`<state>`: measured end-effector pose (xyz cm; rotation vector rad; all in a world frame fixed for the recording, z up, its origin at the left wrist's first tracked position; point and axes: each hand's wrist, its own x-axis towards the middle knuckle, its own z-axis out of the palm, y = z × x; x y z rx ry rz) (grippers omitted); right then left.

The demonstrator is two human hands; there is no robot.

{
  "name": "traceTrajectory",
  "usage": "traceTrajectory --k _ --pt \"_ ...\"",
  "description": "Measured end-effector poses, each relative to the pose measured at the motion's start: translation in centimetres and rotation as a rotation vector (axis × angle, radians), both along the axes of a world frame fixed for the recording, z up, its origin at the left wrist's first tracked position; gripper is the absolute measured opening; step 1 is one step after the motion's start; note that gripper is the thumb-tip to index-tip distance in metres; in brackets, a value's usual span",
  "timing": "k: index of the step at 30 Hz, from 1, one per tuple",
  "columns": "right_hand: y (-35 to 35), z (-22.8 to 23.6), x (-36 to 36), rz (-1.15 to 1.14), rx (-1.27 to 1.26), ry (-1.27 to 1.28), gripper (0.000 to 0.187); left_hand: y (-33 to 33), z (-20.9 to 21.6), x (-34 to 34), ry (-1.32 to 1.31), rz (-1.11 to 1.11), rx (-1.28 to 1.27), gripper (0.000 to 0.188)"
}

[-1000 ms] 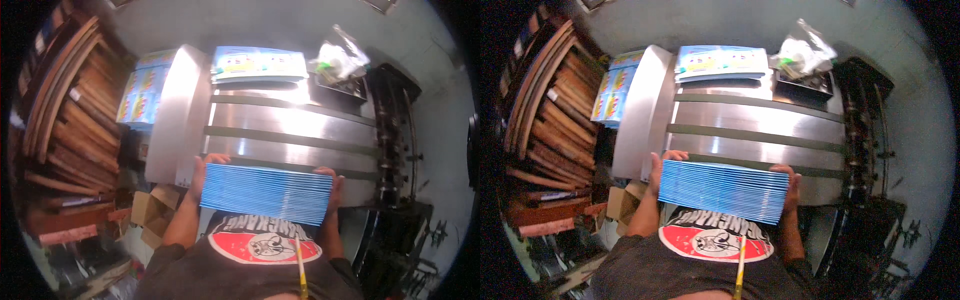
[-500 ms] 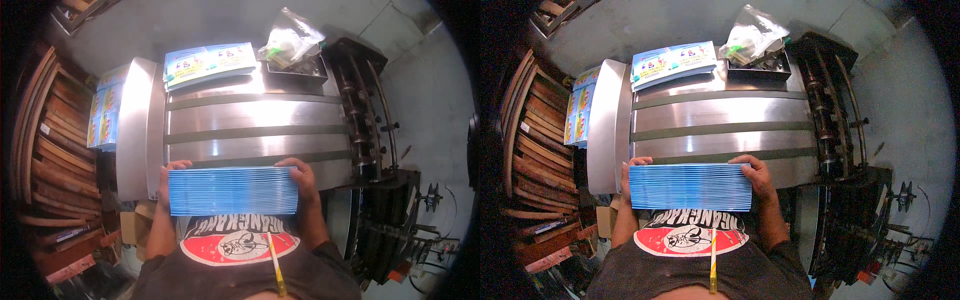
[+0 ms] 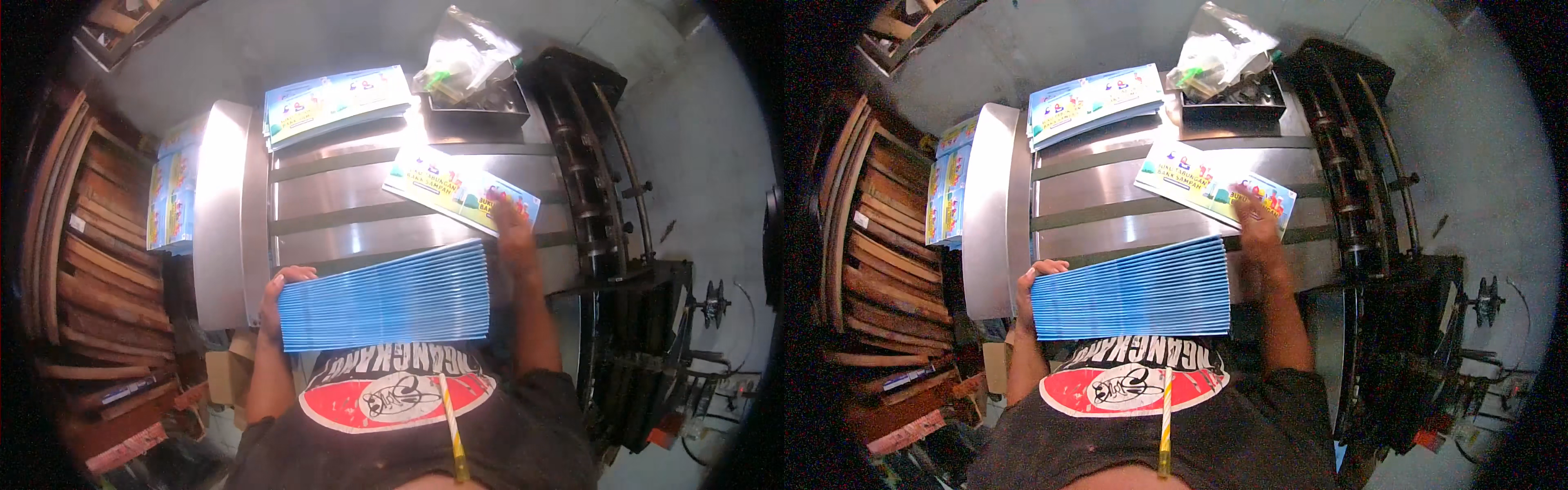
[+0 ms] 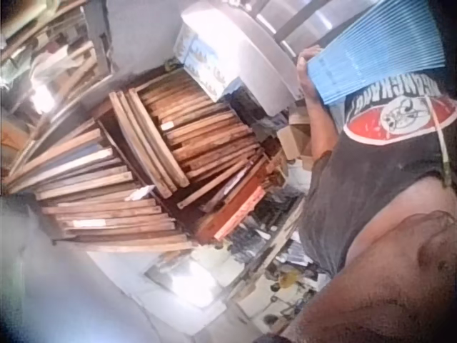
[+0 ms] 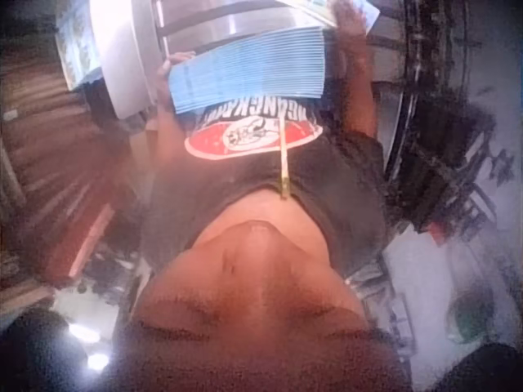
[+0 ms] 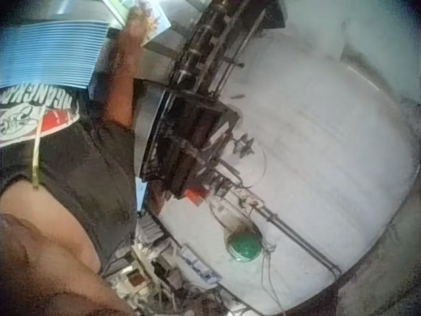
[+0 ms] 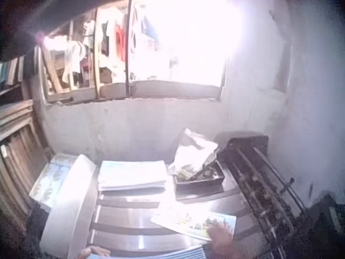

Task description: The person assembles booklets by folding papers, inserting inner pages into printed covers, and aligning and fanning through the stacked booklets by hand.

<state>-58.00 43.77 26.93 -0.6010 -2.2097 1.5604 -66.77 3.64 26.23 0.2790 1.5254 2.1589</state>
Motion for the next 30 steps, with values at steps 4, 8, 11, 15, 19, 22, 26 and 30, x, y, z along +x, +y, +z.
traceTrajectory --k 4,8,11,15,19,22,26,30 --pt "-2.2 -1.6 3.1 0.512 -0.614 0.001 0.069 -0.7 0.2 0.4 -0.092 0.048 0.012 0.042" --pt "-1.8 0.1 7.6 0.712 -0.665 0.036 0.117 -3.0 2.4 2.3 -0.076 -0.137 0.075 0.082" --pt "-1.9 2.0 9.5 0.844 -0.185 -0.169 0.139 -5.6 2.0 2.4 0.024 -0.384 -0.050 0.141" --pt "-3.4 1.2 9.4 0.749 -0.076 -0.185 0.126 -4.5 1.1 3.4 0.068 -0.233 -0.218 0.132" --pt "-5.7 1.5 8.0 0.589 -0.154 -0.001 0.127 -2.4 0.4 4.6 0.176 -0.029 -0.169 0.126" --pt "-5.4 -0.2 7.3 0.596 -0.273 0.008 0.130 -2.8 0.2 4.4 0.374 -0.058 -0.380 0.116" --pt "-3.6 0.6 7.3 0.636 -0.135 0.015 0.130 -3.0 -0.7 3.8 0.196 -0.026 -0.391 0.091" --pt "-1.2 3.5 6.5 0.563 -0.058 0.108 0.085 -1.8 0.2 3.4 0.229 0.029 -0.583 0.052"
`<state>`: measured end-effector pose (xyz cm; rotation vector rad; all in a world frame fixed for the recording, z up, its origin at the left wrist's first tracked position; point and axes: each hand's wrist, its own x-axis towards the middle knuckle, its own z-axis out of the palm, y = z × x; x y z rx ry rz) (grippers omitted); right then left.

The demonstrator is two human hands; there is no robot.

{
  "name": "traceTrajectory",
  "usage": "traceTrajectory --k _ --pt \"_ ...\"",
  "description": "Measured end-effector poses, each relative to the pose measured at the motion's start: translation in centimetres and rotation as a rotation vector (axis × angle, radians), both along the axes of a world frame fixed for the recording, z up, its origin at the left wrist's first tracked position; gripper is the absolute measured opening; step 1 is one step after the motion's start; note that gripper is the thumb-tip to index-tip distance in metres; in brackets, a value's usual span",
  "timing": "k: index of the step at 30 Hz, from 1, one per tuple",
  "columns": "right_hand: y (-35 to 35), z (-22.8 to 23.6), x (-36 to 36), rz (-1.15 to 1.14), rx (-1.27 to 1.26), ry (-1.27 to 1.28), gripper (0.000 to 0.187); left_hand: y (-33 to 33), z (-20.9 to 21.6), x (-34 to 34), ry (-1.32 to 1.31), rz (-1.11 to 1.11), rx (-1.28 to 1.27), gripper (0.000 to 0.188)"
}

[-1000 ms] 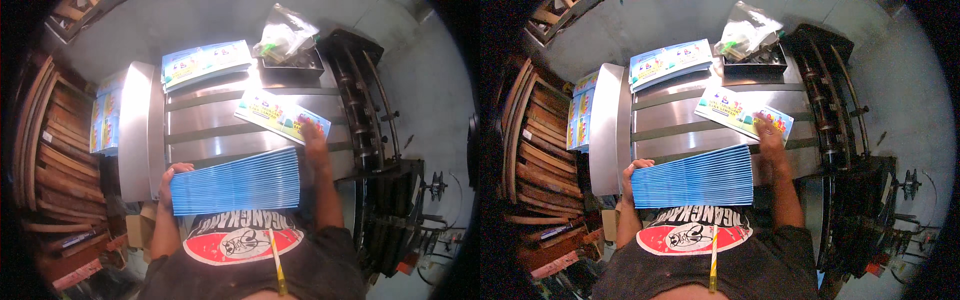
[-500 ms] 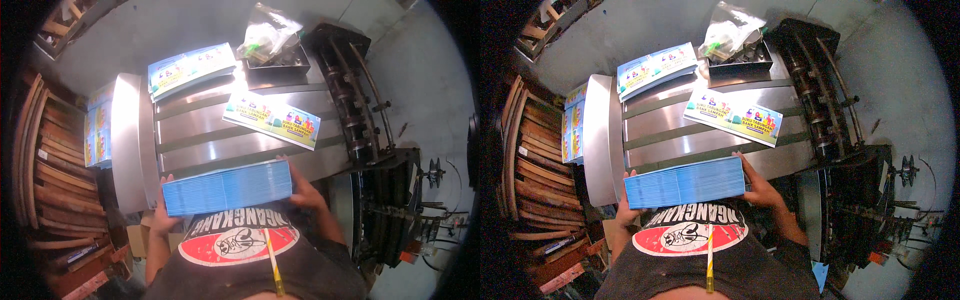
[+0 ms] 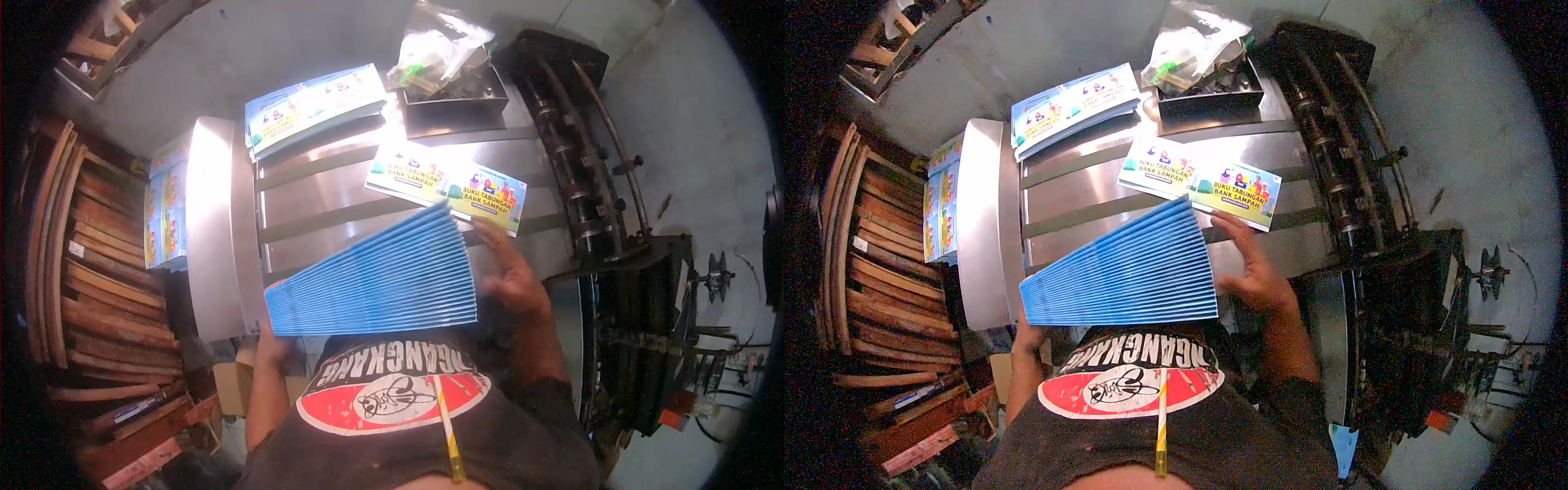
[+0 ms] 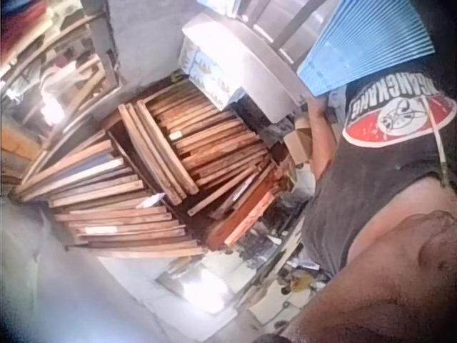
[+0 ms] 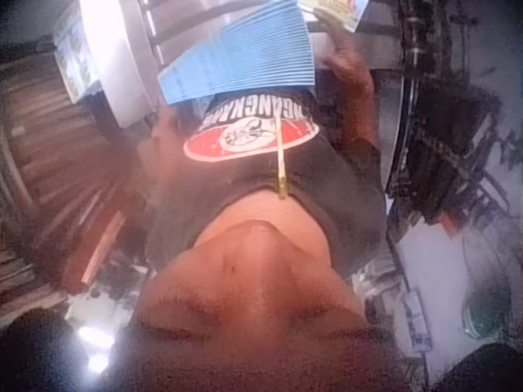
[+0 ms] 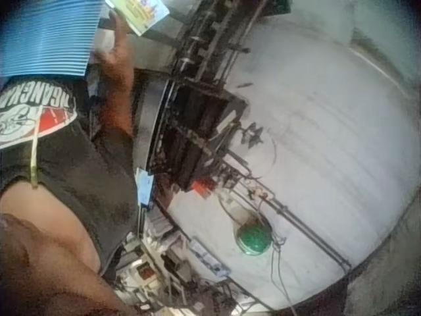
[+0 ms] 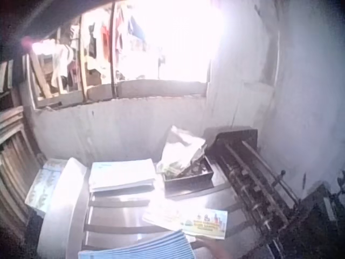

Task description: The person assembles booklets by folding papers, inserting inner pages into printed covers, and aligning and fanning through the stacked booklets by hand.

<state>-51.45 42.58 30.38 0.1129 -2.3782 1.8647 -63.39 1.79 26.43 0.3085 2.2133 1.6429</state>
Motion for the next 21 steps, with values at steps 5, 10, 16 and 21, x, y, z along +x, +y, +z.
traceTrajectory --k 5,10,16,21 --pt "-1.3 4.6 -2.2 -0.082 0.670 0.038 0.016 -0.2 -0.6 -0.5 -0.152 0.062 0.190 0.045" --pt "-2.3 5.4 -4.6 0.013 0.768 0.121 0.008 -2.6 -2.5 -1.7 0.039 -0.019 -0.039 0.052" --pt "-2.6 5.6 -5.6 0.054 0.843 0.148 0.004 -5.0 -5.0 -2.7 0.055 -0.069 -0.197 0.057" --pt "-2.8 6.1 -5.7 0.125 0.887 0.189 0.006 -4.7 -4.8 -3.1 0.067 -0.066 -0.135 0.059"
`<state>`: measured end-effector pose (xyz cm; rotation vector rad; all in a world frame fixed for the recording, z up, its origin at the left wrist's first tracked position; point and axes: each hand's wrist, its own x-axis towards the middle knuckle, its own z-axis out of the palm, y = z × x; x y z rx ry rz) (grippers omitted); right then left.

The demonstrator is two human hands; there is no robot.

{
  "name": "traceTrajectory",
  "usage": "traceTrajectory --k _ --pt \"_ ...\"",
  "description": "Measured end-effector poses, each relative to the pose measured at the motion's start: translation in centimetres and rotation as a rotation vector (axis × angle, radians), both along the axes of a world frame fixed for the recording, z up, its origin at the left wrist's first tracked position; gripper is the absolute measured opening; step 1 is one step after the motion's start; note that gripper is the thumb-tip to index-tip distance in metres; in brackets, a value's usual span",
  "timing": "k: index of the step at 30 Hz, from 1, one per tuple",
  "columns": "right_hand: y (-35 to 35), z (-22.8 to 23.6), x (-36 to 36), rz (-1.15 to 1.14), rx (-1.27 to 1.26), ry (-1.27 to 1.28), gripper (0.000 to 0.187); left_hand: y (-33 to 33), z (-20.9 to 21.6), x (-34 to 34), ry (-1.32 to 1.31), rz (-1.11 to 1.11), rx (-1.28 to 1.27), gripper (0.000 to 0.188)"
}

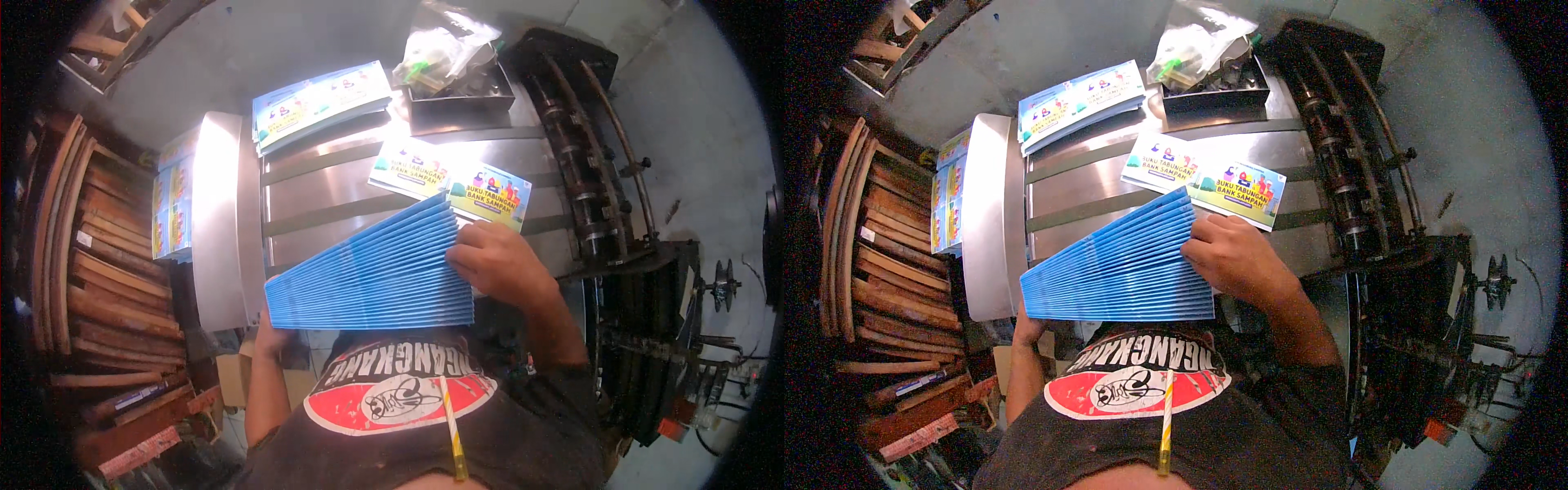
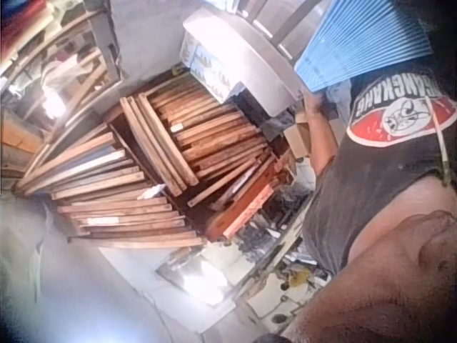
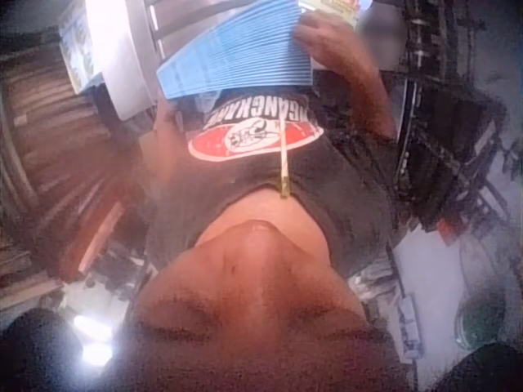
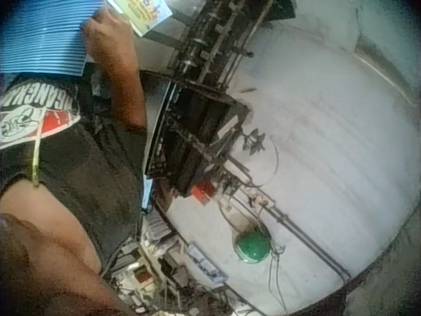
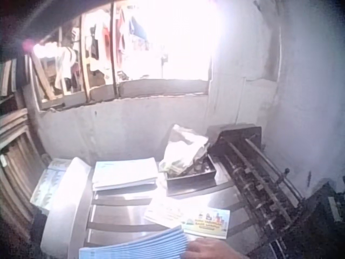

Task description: The person assembles booklets by folding papers, inserting inner pages into printed covers, and aligning and fanning through the stacked booklets by hand.

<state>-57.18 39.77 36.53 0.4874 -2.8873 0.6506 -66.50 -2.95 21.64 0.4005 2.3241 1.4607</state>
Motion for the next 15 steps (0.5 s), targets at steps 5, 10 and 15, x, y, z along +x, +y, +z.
traceTrajectory --k 5,10,15 --pt "-0.6 0.5 -0.6 0.026 0.206 -0.018 0.004 1.3 2.0 0.0 -0.001 -0.045 0.078 0.060" --pt "3.2 0.8 0.7 -0.347 -0.652 0.017 0.010 0.0 0.8 0.5 -0.127 0.056 0.058 0.058" --pt "13.2 -5.3 -0.4 -0.992 -0.800 0.228 0.018 -0.2 -0.2 0.2 -0.082 0.029 0.135 0.055"
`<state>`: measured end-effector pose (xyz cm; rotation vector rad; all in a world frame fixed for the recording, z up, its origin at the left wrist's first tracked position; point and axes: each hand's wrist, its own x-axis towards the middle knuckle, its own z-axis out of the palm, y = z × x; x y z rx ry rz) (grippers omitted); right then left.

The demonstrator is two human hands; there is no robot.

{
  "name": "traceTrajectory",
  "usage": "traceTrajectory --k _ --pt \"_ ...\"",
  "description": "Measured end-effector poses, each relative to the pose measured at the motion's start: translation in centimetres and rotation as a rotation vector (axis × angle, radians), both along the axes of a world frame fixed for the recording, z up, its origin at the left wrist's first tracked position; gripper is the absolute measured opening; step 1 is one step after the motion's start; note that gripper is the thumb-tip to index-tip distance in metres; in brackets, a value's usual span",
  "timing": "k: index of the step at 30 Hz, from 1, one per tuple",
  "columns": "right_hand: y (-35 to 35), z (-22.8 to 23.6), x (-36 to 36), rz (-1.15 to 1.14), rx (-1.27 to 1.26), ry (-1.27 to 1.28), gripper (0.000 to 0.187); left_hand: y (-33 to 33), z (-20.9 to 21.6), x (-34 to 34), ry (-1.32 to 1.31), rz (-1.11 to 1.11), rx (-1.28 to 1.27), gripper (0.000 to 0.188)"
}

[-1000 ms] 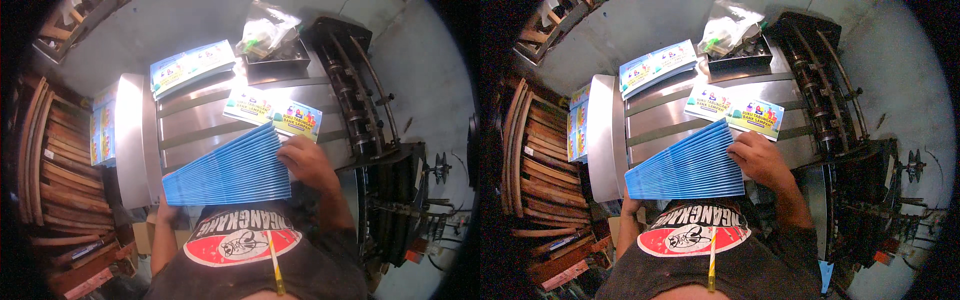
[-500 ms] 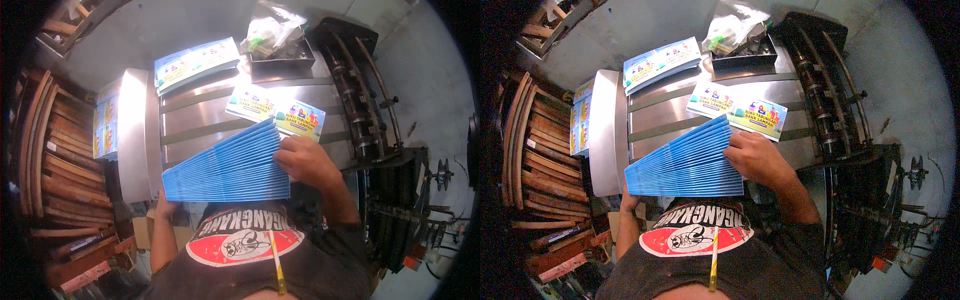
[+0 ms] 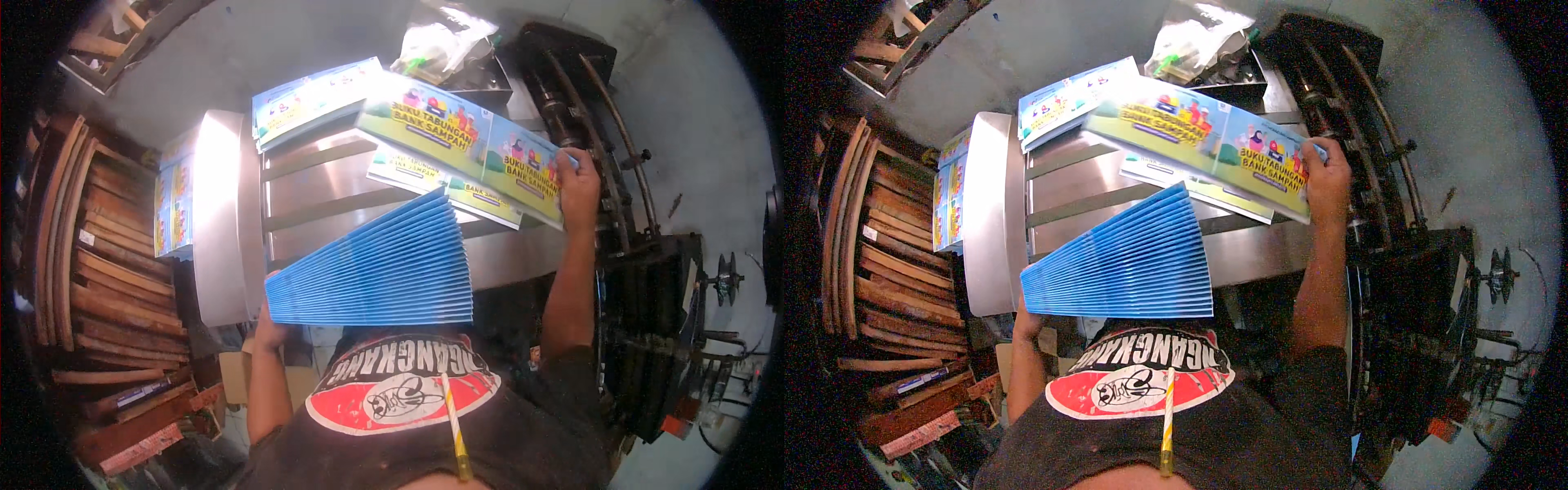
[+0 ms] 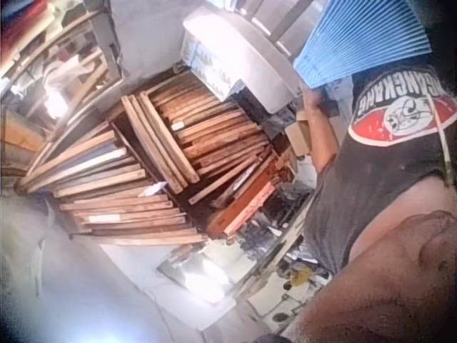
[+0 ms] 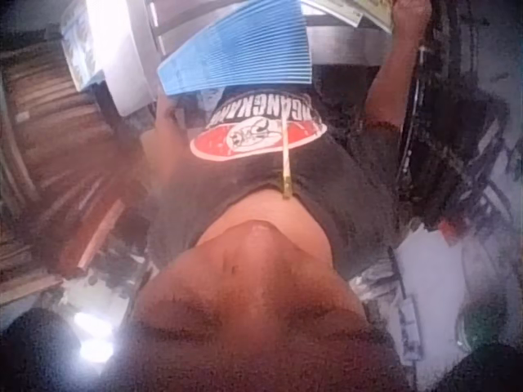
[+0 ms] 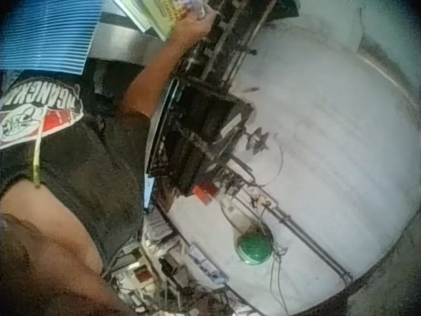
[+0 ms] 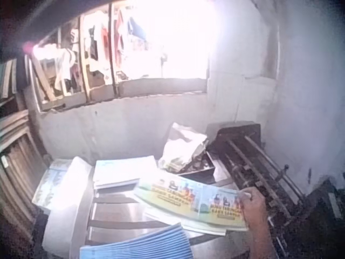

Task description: The person assembles booklets by folding papers, inserting inner pages into printed covers, and aligning and fanning through the stacked booklets by hand.

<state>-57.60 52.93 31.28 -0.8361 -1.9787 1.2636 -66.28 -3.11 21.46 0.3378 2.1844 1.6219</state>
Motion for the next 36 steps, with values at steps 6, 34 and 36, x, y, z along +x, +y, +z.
traceTrajectory --k 6,34,36 --pt "1.9 -8.9 0.1 -0.080 0.834 -0.567 0.033 -0.1 0.1 0.2 -0.002 -0.012 -0.062 0.050" --pt "-11.9 -4.8 0.8 1.109 -0.274 0.030 0.116 2.8 2.3 -2.5 -0.052 0.092 -0.031 0.038" --pt "-12.7 -4.3 1.2 1.120 -0.160 -0.021 0.118 1.9 0.7 -3.0 -0.061 0.090 -0.028 0.040"
